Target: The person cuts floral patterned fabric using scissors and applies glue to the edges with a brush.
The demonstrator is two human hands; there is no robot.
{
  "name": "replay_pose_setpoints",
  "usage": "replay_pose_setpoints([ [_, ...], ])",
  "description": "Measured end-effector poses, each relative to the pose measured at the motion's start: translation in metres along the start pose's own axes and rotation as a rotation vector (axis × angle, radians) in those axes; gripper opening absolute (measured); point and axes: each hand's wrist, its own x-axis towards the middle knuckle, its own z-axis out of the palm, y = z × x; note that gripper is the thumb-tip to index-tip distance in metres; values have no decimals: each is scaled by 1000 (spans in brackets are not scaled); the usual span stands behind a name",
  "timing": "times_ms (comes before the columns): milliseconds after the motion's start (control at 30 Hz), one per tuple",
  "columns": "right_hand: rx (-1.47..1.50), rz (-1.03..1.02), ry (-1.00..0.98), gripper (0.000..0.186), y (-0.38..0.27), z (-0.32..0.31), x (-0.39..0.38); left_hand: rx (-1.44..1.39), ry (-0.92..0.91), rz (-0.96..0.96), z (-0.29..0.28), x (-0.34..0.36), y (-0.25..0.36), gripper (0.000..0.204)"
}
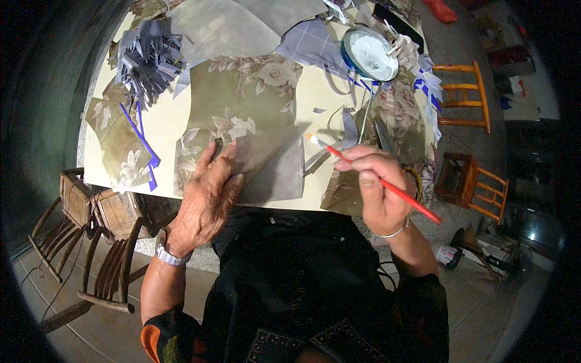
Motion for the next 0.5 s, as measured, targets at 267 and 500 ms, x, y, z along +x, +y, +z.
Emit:
replay_pose_setpoints([
  [267, -98, -44, -221, 9, -9, -4, -7, -13, 15, -29, 1, -2, 2, 27],
  [500, -48, -58, -206, 11, -6, -1, -5, -20, 5, -48, 1, -1, 2, 29],
])
